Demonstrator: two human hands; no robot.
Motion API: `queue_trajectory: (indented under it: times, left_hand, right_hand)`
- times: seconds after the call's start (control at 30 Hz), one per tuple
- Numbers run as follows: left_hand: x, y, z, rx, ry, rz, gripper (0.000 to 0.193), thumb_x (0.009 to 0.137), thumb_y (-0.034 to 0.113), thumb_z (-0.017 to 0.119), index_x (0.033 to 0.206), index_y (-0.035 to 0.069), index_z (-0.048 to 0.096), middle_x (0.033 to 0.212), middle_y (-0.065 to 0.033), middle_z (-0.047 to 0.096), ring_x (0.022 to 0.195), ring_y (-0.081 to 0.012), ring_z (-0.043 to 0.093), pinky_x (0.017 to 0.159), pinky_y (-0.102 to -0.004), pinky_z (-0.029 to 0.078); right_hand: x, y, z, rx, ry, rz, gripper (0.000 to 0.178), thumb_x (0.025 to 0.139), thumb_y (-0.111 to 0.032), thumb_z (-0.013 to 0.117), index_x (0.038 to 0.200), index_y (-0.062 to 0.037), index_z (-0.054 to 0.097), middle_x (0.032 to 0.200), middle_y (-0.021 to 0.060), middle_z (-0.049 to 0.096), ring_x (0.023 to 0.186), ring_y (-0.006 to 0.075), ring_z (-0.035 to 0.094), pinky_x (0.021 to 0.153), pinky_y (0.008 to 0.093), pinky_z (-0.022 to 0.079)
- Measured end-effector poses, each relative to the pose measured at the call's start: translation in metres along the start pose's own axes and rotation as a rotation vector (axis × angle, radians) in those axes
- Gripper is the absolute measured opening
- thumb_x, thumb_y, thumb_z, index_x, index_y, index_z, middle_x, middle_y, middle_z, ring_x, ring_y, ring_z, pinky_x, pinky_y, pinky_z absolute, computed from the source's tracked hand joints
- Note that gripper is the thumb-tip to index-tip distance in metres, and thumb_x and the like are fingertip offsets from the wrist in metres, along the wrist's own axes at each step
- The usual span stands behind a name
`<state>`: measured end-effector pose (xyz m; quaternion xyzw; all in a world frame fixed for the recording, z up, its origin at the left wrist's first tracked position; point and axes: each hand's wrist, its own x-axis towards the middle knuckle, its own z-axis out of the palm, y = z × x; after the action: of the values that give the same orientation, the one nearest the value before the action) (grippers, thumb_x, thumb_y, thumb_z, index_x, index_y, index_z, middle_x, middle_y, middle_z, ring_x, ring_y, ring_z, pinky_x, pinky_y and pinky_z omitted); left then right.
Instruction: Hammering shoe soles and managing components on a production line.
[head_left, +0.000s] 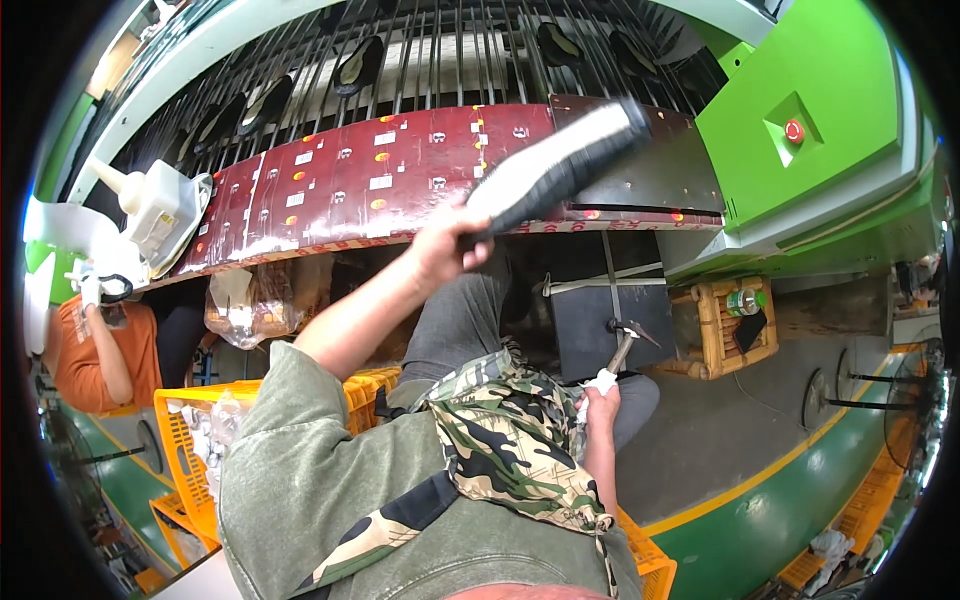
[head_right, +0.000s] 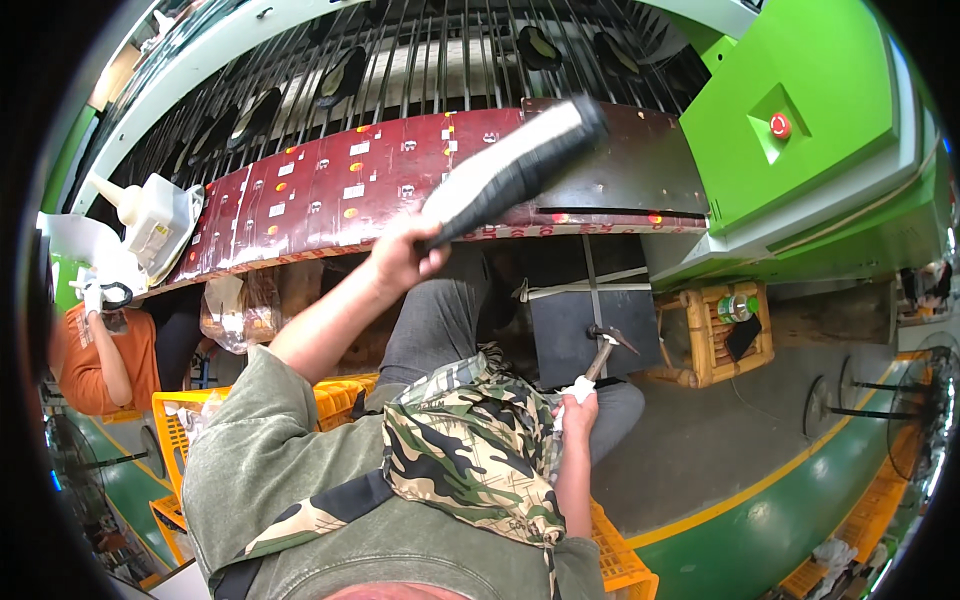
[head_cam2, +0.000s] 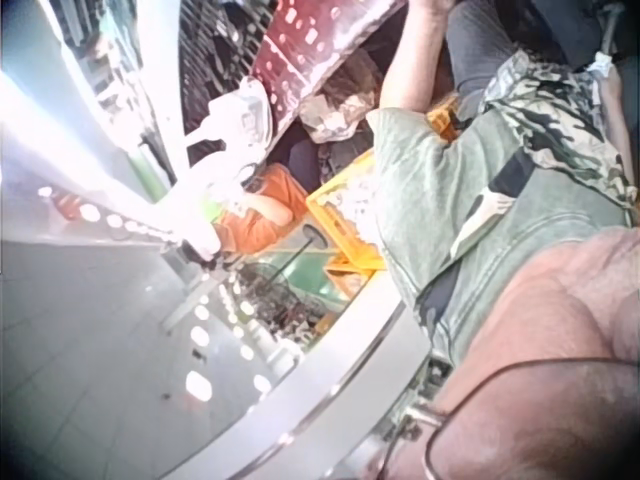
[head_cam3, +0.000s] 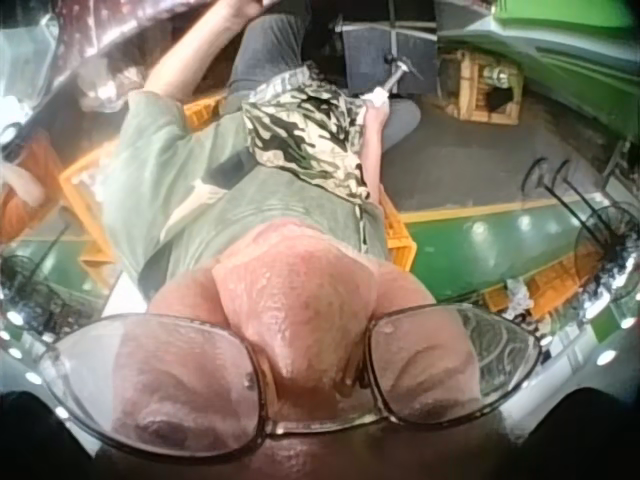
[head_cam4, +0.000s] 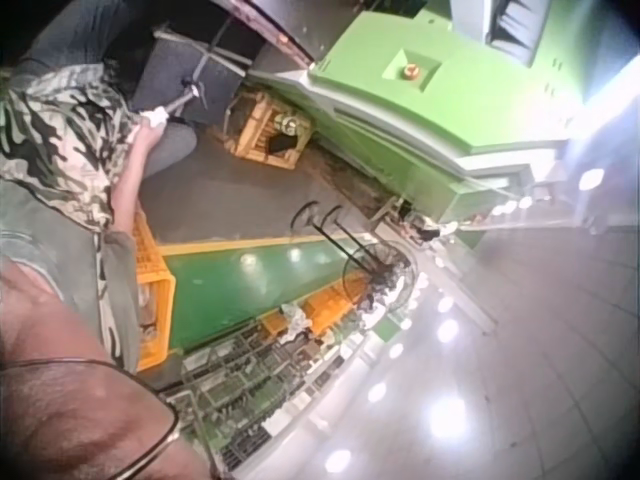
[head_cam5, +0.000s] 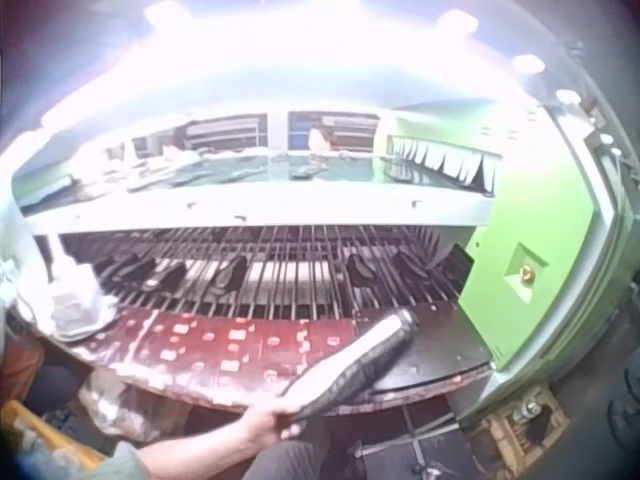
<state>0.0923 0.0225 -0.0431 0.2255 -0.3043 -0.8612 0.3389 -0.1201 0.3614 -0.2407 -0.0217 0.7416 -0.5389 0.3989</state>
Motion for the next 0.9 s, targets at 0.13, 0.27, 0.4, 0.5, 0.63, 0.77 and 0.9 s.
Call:
queue_trajectory:
  times: [0.13, 0.27, 0.4, 0.5, 0.63, 0.77, 0.9]
  left_hand:
    - [0.076, 0.054, -0.022, 0.132, 0.254, 0.335, 0.024, 0.086, 0.007, 0.063, 0.106, 0.001, 0.051, 0.077, -0.0072, 0.060, 0.047, -0.0162, 0.057, 0.036, -0.0249, 0.040]
    - [0.163, 0.107, -0.069, 0.262, 0.435, 0.364, 0.017, 0.092, 0.015, 0.062, 0.102, 0.002, 0.061, 0.084, -0.0117, 0.071, 0.049, -0.0130, 0.056, 0.038, -0.0228, 0.039]
    - [0.224, 0.133, -0.110, 0.341, 0.616, 0.234, 0.015, 0.092, 0.021, 0.065, 0.098, 0.007, 0.064, 0.079, -0.0089, 0.069, 0.051, -0.0129, 0.057, 0.038, -0.0227, 0.039]
    - [0.243, 0.155, -0.133, 0.206, 0.548, 0.061, 0.024, 0.094, 0.031, 0.064, 0.100, 0.008, 0.061, 0.079, -0.0082, 0.067, 0.050, -0.0108, 0.056, 0.037, -0.0196, 0.039]
    - [0.259, 0.149, -0.131, 0.416, 0.551, -0.005, 0.024, 0.094, 0.031, 0.066, 0.098, 0.007, 0.062, 0.078, -0.0089, 0.067, 0.050, -0.0097, 0.056, 0.035, -0.0179, 0.038]
    - [0.259, 0.140, -0.123, 0.586, 0.624, 0.012, 0.027, 0.091, 0.032, 0.070, 0.088, 0.005, 0.066, 0.071, -0.0069, 0.065, 0.049, -0.0121, 0.054, 0.039, -0.0243, 0.037]
    - [0.258, 0.134, -0.116, 0.858, 0.823, 0.088, 0.043, 0.083, 0.046, 0.075, 0.085, 0.003, 0.068, 0.071, -0.0063, 0.066, 0.050, -0.0127, 0.056, 0.043, -0.0284, 0.042]
  right_hand:
    - [-0.001, -0.002, 0.002, 0.011, 0.005, -0.010, 0.025, 0.081, 0.004, 0.055, 0.105, -0.0009, 0.049, 0.069, 0.0085, 0.056, 0.044, 0.0188, 0.055, 0.041, 0.0325, 0.048]
    - [-0.001, -0.002, 0.002, 0.006, 0.006, -0.021, 0.025, 0.080, 0.004, 0.055, 0.104, -0.0009, 0.050, 0.070, 0.0088, 0.057, 0.045, 0.0188, 0.056, 0.042, 0.0324, 0.048]
    - [0.005, 0.008, 0.000, -0.034, 0.014, -0.025, 0.032, 0.079, 0.004, 0.056, 0.111, -0.0003, 0.051, 0.072, 0.0092, 0.059, 0.046, 0.0190, 0.057, 0.042, 0.0323, 0.048]
    - [0.008, 0.012, 0.000, -0.041, 0.015, -0.029, 0.037, 0.079, 0.003, 0.056, 0.115, 0.0001, 0.051, 0.073, 0.0091, 0.060, 0.046, 0.0191, 0.057, 0.043, 0.0324, 0.049]
    - [0.008, 0.012, 0.003, -0.052, 0.025, -0.024, 0.038, 0.079, 0.003, 0.056, 0.117, 0.0000, 0.051, 0.073, 0.0090, 0.059, 0.046, 0.0191, 0.058, 0.043, 0.0323, 0.049]
    - [0.006, 0.010, 0.004, -0.052, 0.025, -0.029, 0.034, 0.081, 0.002, 0.057, 0.114, -0.0001, 0.051, 0.073, 0.0090, 0.060, 0.046, 0.0189, 0.058, 0.042, 0.0324, 0.049]
    - [0.005, 0.008, 0.007, -0.066, 0.012, -0.043, 0.030, 0.083, 0.001, 0.059, 0.111, -0.0006, 0.052, 0.073, 0.0088, 0.060, 0.046, 0.0188, 0.058, 0.042, 0.0328, 0.049]
